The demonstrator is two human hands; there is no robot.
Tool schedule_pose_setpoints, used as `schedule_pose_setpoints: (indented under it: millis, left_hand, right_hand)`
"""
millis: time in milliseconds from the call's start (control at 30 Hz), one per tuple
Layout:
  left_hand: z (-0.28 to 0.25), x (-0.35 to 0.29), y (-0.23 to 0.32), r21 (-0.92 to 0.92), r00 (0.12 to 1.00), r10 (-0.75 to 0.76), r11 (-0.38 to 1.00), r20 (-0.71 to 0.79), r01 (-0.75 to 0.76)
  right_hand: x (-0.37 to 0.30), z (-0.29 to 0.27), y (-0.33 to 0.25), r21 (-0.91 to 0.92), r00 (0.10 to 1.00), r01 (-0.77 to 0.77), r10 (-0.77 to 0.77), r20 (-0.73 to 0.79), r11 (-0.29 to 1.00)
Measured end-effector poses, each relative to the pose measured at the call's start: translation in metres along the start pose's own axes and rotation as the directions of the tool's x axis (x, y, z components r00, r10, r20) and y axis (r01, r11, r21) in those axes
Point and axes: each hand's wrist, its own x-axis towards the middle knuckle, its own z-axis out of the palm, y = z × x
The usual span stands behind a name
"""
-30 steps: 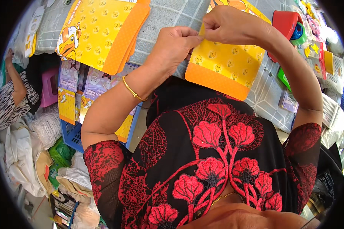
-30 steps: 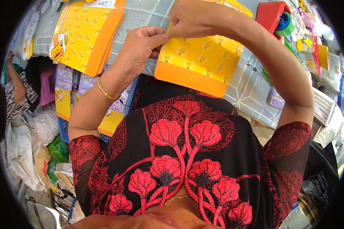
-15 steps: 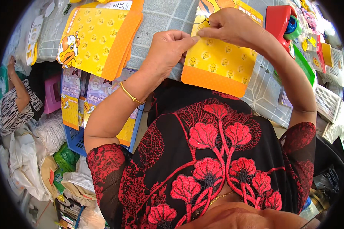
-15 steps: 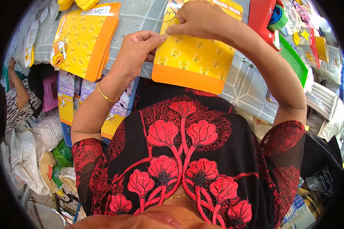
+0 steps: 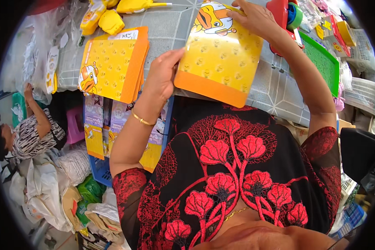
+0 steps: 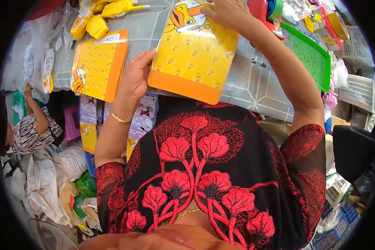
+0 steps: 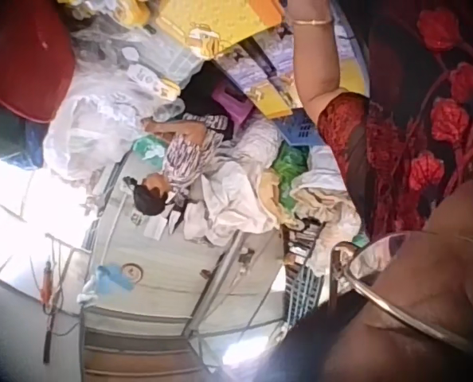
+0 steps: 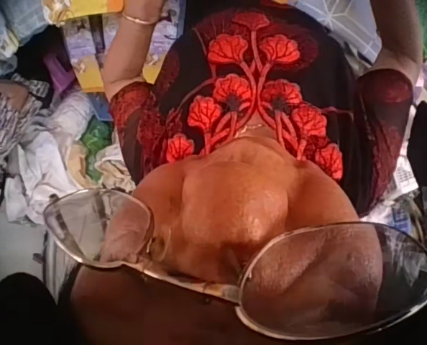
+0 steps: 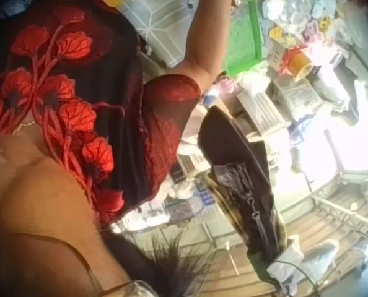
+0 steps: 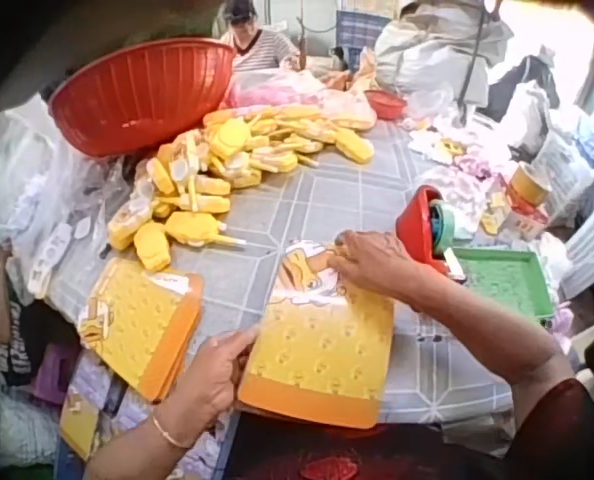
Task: The person packages toy walkie-talkies by placing the toys into plastic blister packs, sealing them with cardboard backing cards using tape, and placing the finished packages into a plastic basket.
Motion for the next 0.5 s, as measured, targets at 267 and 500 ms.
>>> schedule_pose_setpoints:
  millis: [267,500]
  left_hand:
    - [-0.021,-0.070,-0.020,0.411,0.911,0.361,0.875,-0.201,-0.256]
    - [-0.024,-0.082,-0.038,0.203,0.918,0.313,0.942,-0.244,-0.268]
  right_hand:
    - [-0.020,0.033,0.031,0.070,0.989,-0.085,0.092,-0.112,0.994]
    - [-0.078,0.033,0.016,0.142,1.000,0.000,0.004,-0.029,0.990]
